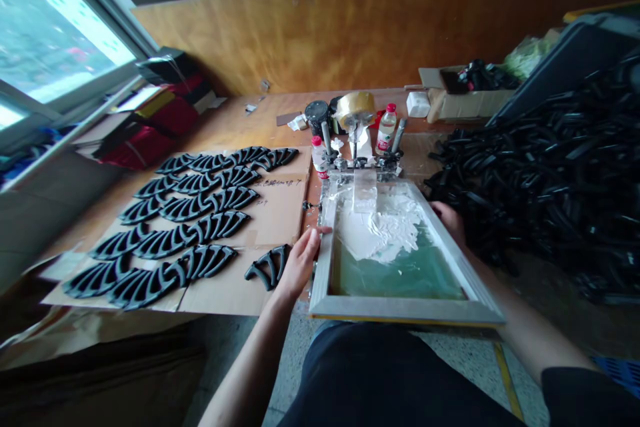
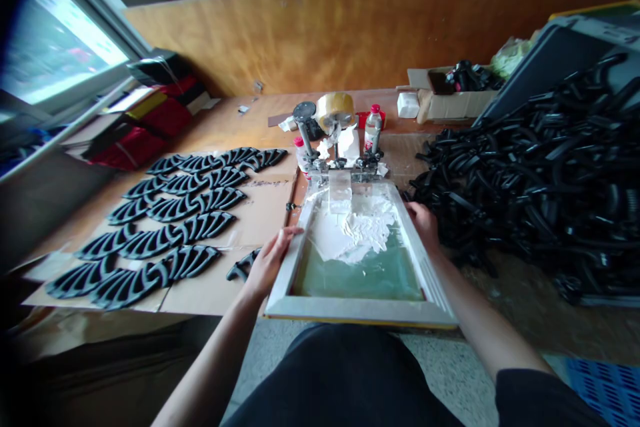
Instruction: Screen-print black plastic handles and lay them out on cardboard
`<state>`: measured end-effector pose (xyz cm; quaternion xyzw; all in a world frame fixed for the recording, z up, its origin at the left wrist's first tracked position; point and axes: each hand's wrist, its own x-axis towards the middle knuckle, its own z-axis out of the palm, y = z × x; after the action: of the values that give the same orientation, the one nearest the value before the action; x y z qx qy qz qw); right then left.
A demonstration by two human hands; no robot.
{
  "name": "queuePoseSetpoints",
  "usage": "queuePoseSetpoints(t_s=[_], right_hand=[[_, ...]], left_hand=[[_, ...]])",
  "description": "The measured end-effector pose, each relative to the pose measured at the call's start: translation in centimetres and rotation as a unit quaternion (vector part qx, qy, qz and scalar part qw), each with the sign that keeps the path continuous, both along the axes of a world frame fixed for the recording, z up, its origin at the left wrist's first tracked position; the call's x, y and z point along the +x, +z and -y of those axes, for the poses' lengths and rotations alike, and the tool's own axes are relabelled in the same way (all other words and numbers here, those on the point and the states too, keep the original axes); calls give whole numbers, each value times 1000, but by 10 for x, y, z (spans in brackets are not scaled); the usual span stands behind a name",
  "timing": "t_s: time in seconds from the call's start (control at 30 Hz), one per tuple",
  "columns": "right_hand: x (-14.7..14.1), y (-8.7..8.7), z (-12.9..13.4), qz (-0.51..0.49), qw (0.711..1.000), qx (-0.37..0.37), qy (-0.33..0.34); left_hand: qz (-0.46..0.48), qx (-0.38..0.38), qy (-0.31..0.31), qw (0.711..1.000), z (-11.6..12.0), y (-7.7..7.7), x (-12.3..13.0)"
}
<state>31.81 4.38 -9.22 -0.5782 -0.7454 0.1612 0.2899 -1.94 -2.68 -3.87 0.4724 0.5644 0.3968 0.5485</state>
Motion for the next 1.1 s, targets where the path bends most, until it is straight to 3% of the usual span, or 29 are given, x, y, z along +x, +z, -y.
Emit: queuePoseSetpoints(t_s=[0.1,0.2,0.27,0.4,0.57,0.67,0.73,0.83,0.97,1.1], right_hand=[[-10,19,-18,-7,994,76,-78],[-58,31,-28,52,992,116,2],[-89,33,-31,110,988,82,65],[-112,23,-18,187,971,0,148],[-86,14,28,228,910,61,341],[-74,19,37,213,882,71,414],[-74,23,32,191,893,51,405],[-80,20,29,168,927,66,328],[-78,4,47,177,915,136,335],[-75,6,46,133,928,95,334]], left_hand=[[-32,-34,-34,998,13,-45,0],[-101,-29,-36,994,14,-78,4],[-134,-28,-39,990,11,-88,5],[-161,-18,-53,985,9,-90,3],[-187,3,-39,982,13,-94,3],[-188,5,-28,982,15,-98,5],[-184,4,-23,983,15,-98,6],[-176,7,-19,984,16,-96,6],[-159,1,-12,987,17,-95,6],[-147,-6,-4,989,15,-92,7]])
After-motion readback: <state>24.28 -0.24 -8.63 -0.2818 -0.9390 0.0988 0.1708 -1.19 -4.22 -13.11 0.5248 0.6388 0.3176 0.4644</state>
